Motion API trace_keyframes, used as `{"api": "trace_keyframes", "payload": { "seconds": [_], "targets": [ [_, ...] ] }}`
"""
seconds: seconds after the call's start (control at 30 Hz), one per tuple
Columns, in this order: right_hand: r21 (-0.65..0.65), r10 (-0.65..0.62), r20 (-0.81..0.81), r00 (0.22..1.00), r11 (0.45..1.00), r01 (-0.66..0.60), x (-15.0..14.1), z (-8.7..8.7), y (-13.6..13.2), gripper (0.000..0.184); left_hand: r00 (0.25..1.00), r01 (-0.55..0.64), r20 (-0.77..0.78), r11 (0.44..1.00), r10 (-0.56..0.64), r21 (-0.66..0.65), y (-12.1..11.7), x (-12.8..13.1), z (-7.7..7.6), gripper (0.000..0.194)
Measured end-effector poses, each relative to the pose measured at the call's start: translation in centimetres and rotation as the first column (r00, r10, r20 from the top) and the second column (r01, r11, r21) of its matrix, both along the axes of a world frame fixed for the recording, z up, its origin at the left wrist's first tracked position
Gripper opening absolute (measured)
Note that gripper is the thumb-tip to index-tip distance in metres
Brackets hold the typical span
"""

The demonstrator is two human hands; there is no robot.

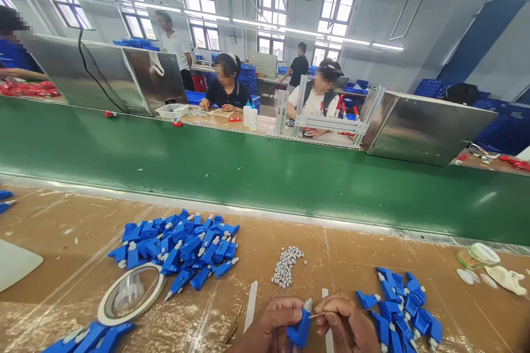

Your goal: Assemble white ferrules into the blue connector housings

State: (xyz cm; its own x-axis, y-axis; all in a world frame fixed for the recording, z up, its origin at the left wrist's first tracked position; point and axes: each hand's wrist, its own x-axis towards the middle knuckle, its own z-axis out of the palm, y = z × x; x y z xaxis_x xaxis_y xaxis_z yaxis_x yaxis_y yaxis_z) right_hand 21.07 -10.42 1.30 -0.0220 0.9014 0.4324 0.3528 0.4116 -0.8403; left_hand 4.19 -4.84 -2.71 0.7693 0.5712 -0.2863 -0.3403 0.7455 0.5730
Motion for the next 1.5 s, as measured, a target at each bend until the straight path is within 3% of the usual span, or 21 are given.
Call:
{"api": "trace_keyframes", "payload": {
  "seconds": [0.13, 0.23, 0.33, 0.47, 0.57, 0.63, 0.73, 0.8, 0.97, 1.23, 1.4, 1.47, 1.5],
  "targets": [
    [-0.141, -0.114, -0.088, 0.99, 0.985, 0.101, 0.3, 2.0, -0.8, 0.025, 0.981, -0.176, 0.062, 0.975, 0.186, -0.134, 0.8, -1.0, 1.2, 0.025],
    [-0.229, 0.124, 0.087, 0.988, 0.968, -0.102, 0.3, 3.4, -1.2, 0.028, 0.952, -0.279, 0.074, 0.941, 0.297, -0.189, 2.5, -2.6, 2.3, 0.022],
    [-0.298, 0.402, 0.228, 0.887, 0.896, -0.33, -0.2, 3.7, -1.3, 0.03, 0.923, -0.355, 0.073, 0.908, 0.378, -0.221, 3.9, -3.7, 2.8, 0.015],
    [-0.365, 0.509, 0.34, 0.791, 0.846, -0.388, -0.9, 3.6, -1.3, 0.024, 0.927, -0.343, 0.074, 0.911, 0.368, -0.23, 4.1, -3.7, 2.7, 0.014],
    [-0.397, 0.449, 0.331, 0.83, 0.864, -0.309, -0.7, 3.5, -0.9, 0.017, 0.932, -0.321, 0.093, 0.919, 0.349, -0.231, 3.7, -3.3, 2.7, 0.018],
    [-0.358, 0.33, 0.323, 0.887, 0.91, -0.208, -0.2, 2.6, -0.1, 0.022, 0.926, -0.331, 0.104, 0.912, 0.363, -0.243, 3.5, -3.3, 2.6, 0.018],
    [-0.154, 0.048, 0.433, 0.9, 0.988, 0.022, 0.9, 0.4, 2.6, 0.023, 0.913, -0.356, 0.098, 0.891, 0.396, -0.282, 3.6, -3.2, 2.3, 0.018],
    [0.001, -0.065, 0.504, 0.861, 0.997, 0.075, 1.6, -1.0, 4.9, 0.023, 0.906, -0.37, 0.089, 0.875, 0.415, -0.311, 3.6, -3.0, 2.2, 0.018],
    [0.061, -0.023, 0.579, 0.815, 0.998, -0.015, 1.9, -2.3, 8.6, 0.031, 0.902, -0.371, 0.106, 0.878, 0.418, -0.304, 3.6, -2.4, 2.2, 0.014],
    [0.045, -0.044, 0.643, 0.764, 0.999, 0.02, 1.9, -4.0, 8.8, 0.031, 0.916, -0.339, 0.136, 0.908, 0.378, -0.245, 3.3, -1.9, 1.7, 0.018],
    [-0.029, -0.005, 0.594, 0.804, 0.999, 0.027, 1.4, -1.7, 7.6, 0.029, 0.916, -0.345, 0.151, 0.922, 0.371, -0.175, 3.0, -1.5, 1.7, 0.022],
    [-0.135, 0.027, 0.477, 0.879, 0.99, 0.043, 1.1, -0.4, 6.3, 0.027, 0.927, -0.318, 0.166, 0.939, 0.337, -0.131, 2.9, -1.4, 1.8, 0.026],
    [-0.237, 0.041, 0.329, 0.944, 0.971, 0.04, 1.0, 0.0, 5.7, 0.028, 0.932, -0.303, 0.171, 0.947, 0.318, -0.112, 2.7, -1.3, 1.8, 0.027]
  ]
}}
